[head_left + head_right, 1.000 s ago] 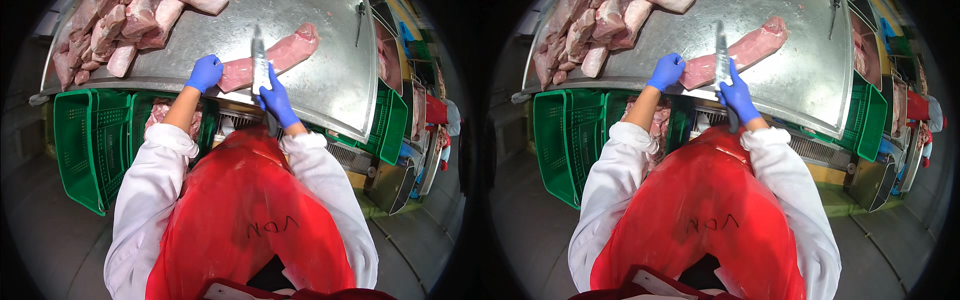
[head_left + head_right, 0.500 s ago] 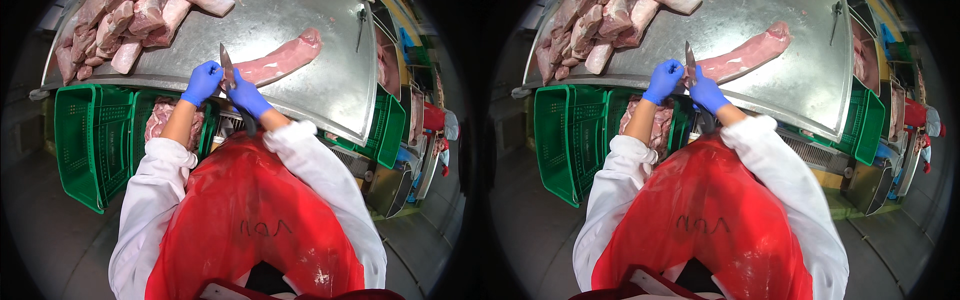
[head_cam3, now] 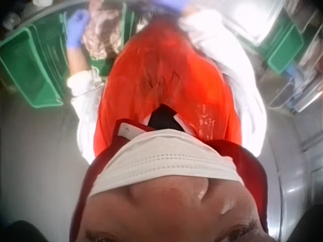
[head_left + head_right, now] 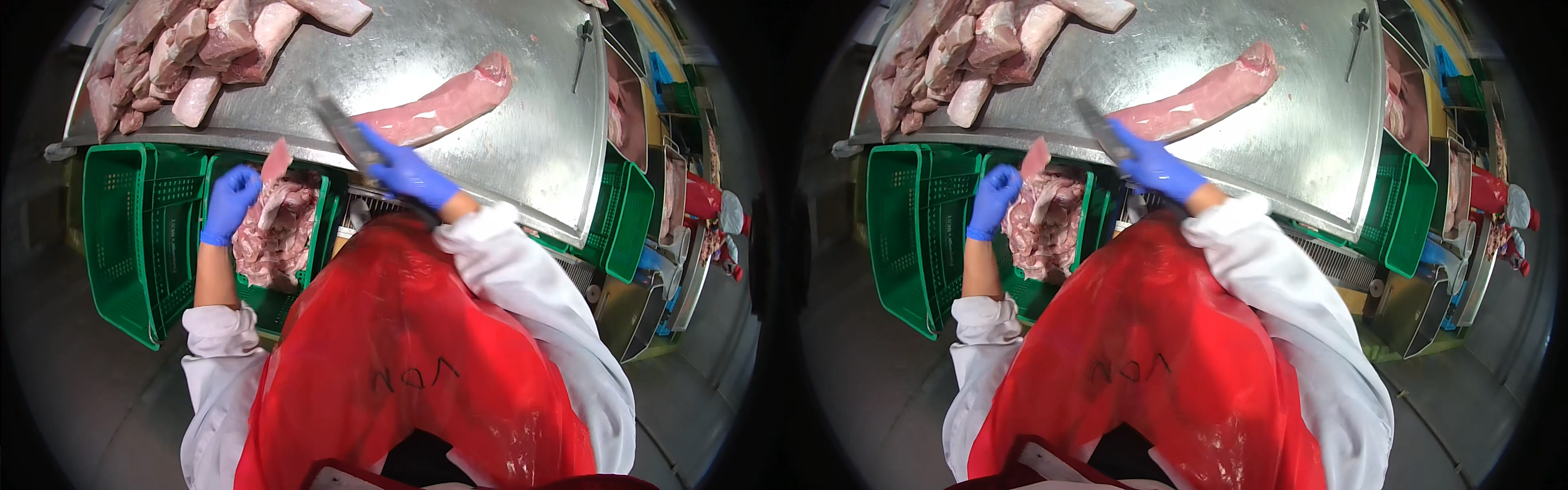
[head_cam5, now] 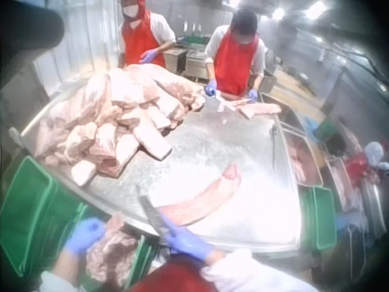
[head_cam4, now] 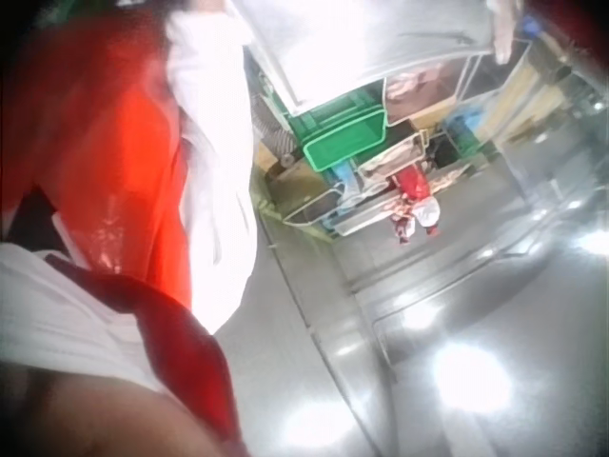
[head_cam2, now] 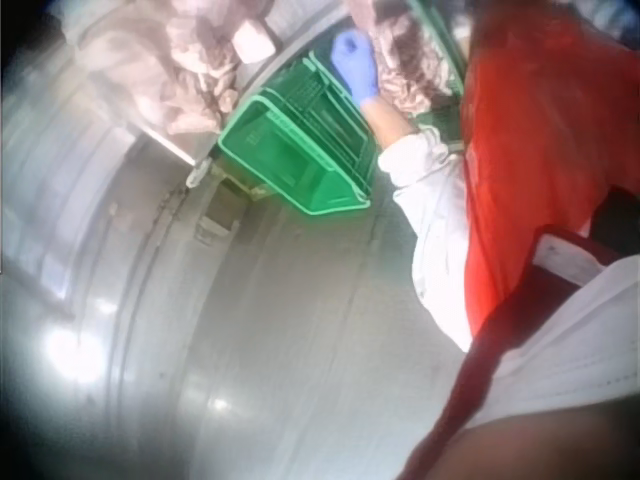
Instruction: The person uses a knife to trim fat and connective tissue from large slabs of raw meat on a stainless steel table. Trimmed pieces are placed into green crates while the cleaned meat is set aside on the table.
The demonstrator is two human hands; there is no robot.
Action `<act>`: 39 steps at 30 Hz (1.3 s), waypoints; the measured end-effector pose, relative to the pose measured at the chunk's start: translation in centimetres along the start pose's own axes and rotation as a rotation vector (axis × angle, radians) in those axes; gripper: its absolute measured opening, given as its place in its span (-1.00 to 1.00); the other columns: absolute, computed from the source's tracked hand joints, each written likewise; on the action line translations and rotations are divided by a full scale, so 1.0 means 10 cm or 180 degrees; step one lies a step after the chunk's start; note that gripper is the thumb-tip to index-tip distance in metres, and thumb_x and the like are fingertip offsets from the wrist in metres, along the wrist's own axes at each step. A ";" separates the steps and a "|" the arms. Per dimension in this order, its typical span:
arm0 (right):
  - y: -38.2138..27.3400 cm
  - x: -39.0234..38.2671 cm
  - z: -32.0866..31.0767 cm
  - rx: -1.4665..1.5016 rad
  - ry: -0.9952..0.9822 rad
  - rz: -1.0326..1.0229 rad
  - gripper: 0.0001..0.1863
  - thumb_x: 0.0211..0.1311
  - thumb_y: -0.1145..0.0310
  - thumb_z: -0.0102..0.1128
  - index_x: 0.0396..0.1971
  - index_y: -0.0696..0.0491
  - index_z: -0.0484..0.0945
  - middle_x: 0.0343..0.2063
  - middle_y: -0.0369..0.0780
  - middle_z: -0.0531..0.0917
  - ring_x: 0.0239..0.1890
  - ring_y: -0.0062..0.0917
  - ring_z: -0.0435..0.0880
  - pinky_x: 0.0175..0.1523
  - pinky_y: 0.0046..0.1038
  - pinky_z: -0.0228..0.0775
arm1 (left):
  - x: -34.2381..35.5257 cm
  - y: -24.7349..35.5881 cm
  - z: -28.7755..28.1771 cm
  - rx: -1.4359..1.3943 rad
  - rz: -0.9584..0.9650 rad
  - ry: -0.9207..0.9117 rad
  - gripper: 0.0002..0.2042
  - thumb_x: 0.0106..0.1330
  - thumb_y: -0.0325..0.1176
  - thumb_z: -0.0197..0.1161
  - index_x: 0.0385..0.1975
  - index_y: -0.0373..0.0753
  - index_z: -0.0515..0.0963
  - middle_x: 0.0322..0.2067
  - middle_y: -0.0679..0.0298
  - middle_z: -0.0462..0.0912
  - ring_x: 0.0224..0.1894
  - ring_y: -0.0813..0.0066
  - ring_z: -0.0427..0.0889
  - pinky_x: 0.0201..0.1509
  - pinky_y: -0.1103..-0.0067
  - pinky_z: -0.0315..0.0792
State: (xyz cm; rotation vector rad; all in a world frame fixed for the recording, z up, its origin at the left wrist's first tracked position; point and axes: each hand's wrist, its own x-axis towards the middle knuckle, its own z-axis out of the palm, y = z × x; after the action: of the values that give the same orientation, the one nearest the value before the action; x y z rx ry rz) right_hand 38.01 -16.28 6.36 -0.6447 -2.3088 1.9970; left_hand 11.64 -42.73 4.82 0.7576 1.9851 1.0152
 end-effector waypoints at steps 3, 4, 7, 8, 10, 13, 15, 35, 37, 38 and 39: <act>0.32 -0.22 -0.92 -0.1059 0.0825 0.0867 -0.23 0.29 0.40 0.07 0.47 -0.36 0.06 -0.59 -0.25 0.59 -0.61 -0.60 0.53 -0.41 -0.48 0.48 | 0.06 -0.39 0.26 0.2071 0.0752 0.0428 -0.60 0.19 -0.22 0.37 -0.10 -0.37 0.50 -0.16 0.03 0.59 -0.12 0.20 0.58 0.01 0.37 0.45; 0.65 -0.21 -1.21 -0.1323 0.1254 0.0569 -0.21 0.26 0.43 0.07 0.46 -0.37 0.06 -0.61 -0.22 0.59 -0.66 -0.58 0.55 -0.48 -0.48 0.47 | 0.11 -0.27 0.54 0.2587 0.1348 0.0756 -0.51 0.13 -0.19 0.40 -0.03 -0.38 0.49 -0.08 -0.04 0.60 -0.03 0.08 0.59 0.11 0.30 0.44; 0.93 0.01 -1.56 -0.1707 0.1697 -0.0196 -0.20 0.21 0.46 0.04 0.46 -0.25 0.06 -0.57 -0.04 0.62 -0.55 -0.22 0.64 -0.32 -0.24 0.51 | 0.50 1.03 1.62 0.2433 0.1580 0.0284 -0.28 0.02 -0.15 0.43 0.21 -0.30 0.36 0.17 -0.12 0.43 0.24 -0.08 0.38 0.34 0.18 0.24; 0.93 0.03 -1.48 -0.1960 0.1565 0.0063 -0.17 0.19 0.47 0.03 0.47 -0.22 -0.01 -0.53 0.02 0.62 -0.49 -0.10 0.64 -0.28 -0.17 0.49 | 0.66 1.10 1.99 0.2523 0.2025 0.0344 -0.23 0.02 -0.08 0.41 0.25 -0.28 0.31 0.21 -0.10 0.38 0.27 -0.05 0.34 0.37 0.16 0.19; 0.58 -0.20 -1.23 -0.2569 0.0805 0.0834 -0.14 0.17 0.49 -0.10 0.49 -0.02 -0.20 -0.37 0.18 0.64 -0.30 0.09 0.64 -0.14 -0.06 0.47 | 0.98 1.24 2.42 0.2875 0.1693 0.0142 -0.32 0.06 -0.09 0.34 0.19 -0.27 0.35 0.16 -0.05 0.43 0.23 -0.02 0.38 0.33 0.13 0.21; 0.68 -0.72 -1.21 -0.2583 0.0358 0.0904 0.00 0.03 0.54 0.06 0.48 0.01 -0.25 -0.42 0.14 0.65 -0.36 0.04 0.65 -0.17 -0.04 0.47 | 1.50 1.34 2.53 0.2714 0.0730 0.0146 -0.45 0.10 -0.15 0.28 0.09 -0.26 0.41 0.05 -0.05 0.51 0.12 -0.05 0.48 0.23 0.14 0.32; 0.76 -1.05 -1.22 -0.2243 0.0349 0.0951 0.01 0.04 0.54 0.06 0.49 -0.02 -0.26 -0.46 0.12 0.64 -0.39 0.02 0.64 -0.21 -0.05 0.47 | 1.77 1.51 2.46 0.2026 0.0480 0.0381 -0.47 0.12 -0.17 0.24 0.05 -0.38 0.43 -0.01 -0.18 0.56 0.04 -0.12 0.57 0.17 0.23 0.43; 1.55 -2.93 -2.79 -0.0261 0.2085 0.0510 -0.21 0.29 0.53 0.01 0.49 -0.19 0.00 -0.29 -0.10 0.69 -0.46 -0.63 0.56 -0.34 -0.50 0.47 | 2.51 3.34 4.26 0.1647 0.1560 -0.0047 -0.02 0.13 0.20 0.36 0.38 -0.38 0.10 0.37 -0.15 0.18 0.38 0.03 0.25 0.43 0.30 0.17; 1.77 -3.15 -2.76 -0.0362 0.2752 0.0544 -0.22 0.27 0.54 0.02 0.48 -0.13 0.02 -0.22 -0.16 0.69 -0.45 -0.65 0.53 -0.32 -0.52 0.47 | 2.13 3.07 4.35 0.3565 0.0885 -0.0233 0.05 -0.05 0.17 0.46 0.34 -0.42 0.16 0.35 -0.18 0.20 0.39 -0.11 0.20 0.37 0.10 0.23; 1.81 -3.24 -2.76 -0.0168 0.2855 0.0584 -0.20 0.27 0.57 0.01 0.49 -0.13 0.00 -0.10 -0.19 0.63 -0.48 -0.68 0.50 -0.38 -0.56 0.42 | 2.17 2.86 4.29 0.3245 0.0581 -0.0160 -0.01 -0.07 0.10 0.48 0.29 -0.43 0.21 0.28 -0.17 0.29 0.32 -0.09 0.31 0.30 0.13 0.31; 1.82 -3.31 -2.76 0.0118 0.2863 0.0660 -0.19 0.26 0.61 -0.01 0.49 -0.14 -0.01 0.02 -0.21 0.57 -0.52 -0.70 0.47 -0.43 -0.59 0.38 | 2.28 2.59 4.18 0.2893 0.0271 -0.0075 -0.06 -0.10 0.02 0.49 0.24 -0.44 0.27 0.22 -0.17 0.39 0.26 -0.07 0.42 0.23 0.15 0.39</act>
State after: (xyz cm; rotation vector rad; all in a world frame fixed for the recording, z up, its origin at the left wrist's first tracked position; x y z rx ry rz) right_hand 81.38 0.91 2.21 -1.4453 -1.6856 1.3409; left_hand 38.51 4.34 2.28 1.3137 2.3875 0.0785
